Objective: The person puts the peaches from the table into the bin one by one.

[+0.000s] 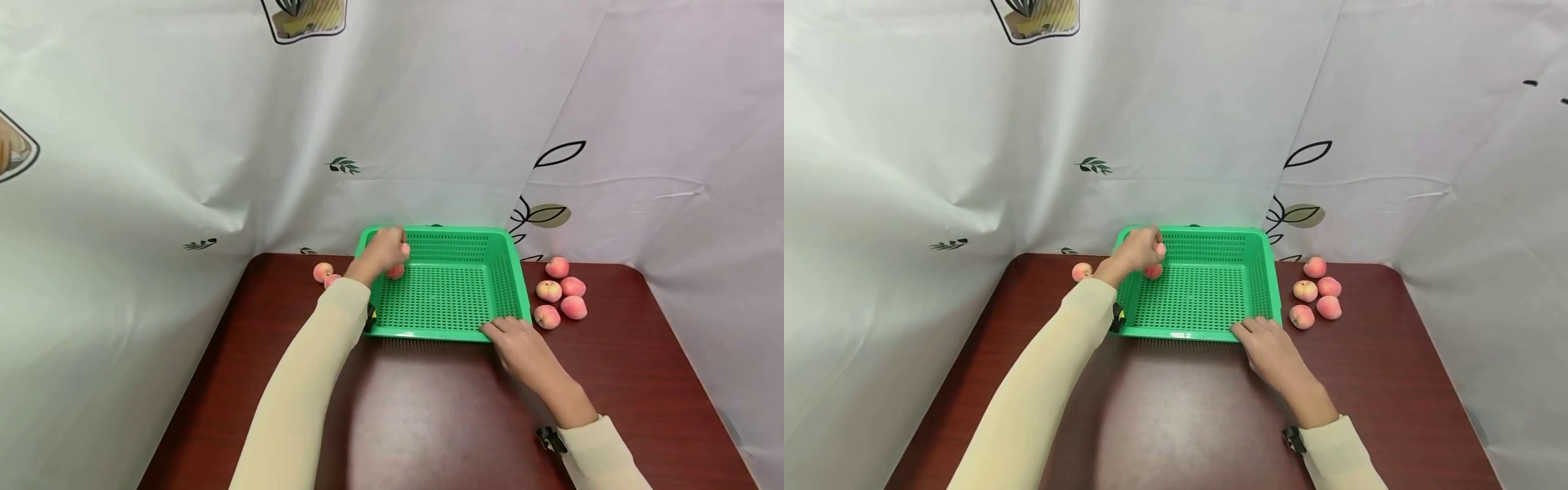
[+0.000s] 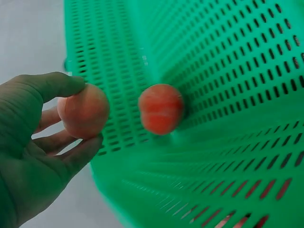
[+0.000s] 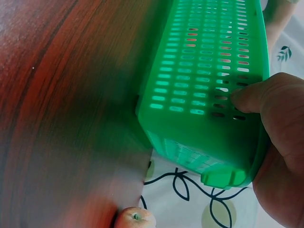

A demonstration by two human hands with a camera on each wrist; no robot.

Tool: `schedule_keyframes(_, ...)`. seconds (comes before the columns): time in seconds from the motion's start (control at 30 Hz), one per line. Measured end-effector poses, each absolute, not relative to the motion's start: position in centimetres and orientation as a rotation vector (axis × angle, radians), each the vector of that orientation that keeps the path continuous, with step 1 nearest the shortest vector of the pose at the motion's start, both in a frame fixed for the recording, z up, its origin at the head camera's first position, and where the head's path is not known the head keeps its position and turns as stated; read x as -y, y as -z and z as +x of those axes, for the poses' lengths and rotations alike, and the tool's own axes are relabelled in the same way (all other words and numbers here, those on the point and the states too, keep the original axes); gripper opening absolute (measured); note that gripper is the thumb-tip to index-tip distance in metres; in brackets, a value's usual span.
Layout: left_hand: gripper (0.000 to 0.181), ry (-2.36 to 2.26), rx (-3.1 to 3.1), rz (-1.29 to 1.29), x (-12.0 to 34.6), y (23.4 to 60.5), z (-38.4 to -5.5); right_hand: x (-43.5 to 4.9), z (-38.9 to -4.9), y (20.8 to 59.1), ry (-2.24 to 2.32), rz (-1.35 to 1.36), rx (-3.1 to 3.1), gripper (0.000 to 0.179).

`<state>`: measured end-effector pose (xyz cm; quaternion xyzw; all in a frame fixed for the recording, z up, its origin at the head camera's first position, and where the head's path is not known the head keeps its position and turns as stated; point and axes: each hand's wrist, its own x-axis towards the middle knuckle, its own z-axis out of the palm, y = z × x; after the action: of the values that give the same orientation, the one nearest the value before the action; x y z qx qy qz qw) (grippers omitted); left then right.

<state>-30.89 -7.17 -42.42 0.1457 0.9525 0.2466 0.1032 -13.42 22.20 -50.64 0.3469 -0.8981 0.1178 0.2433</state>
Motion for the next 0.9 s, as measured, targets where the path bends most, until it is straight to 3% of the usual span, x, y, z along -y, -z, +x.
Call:
schedule_keyframes(0.4,0.022,-0.69,-2.684,0.493,4.4,44.2,-31.6,-22.2,-13.4,50.8,-0.302,0.94,2.446,0.024)
schedule_keyframes(0.63,0.036,-0.477,-2.748,0.497,3.1,44.8,-32.4,-22.2,-13.3,50.7,-0.292,0.932,2.471,0.024)
schedule_keyframes(0.9,0.029,-0.325,-2.755,0.499,2.6,45.5,-32.5,-22.2,-13.3,50.7,-0.293,0.937,2.475,0.023)
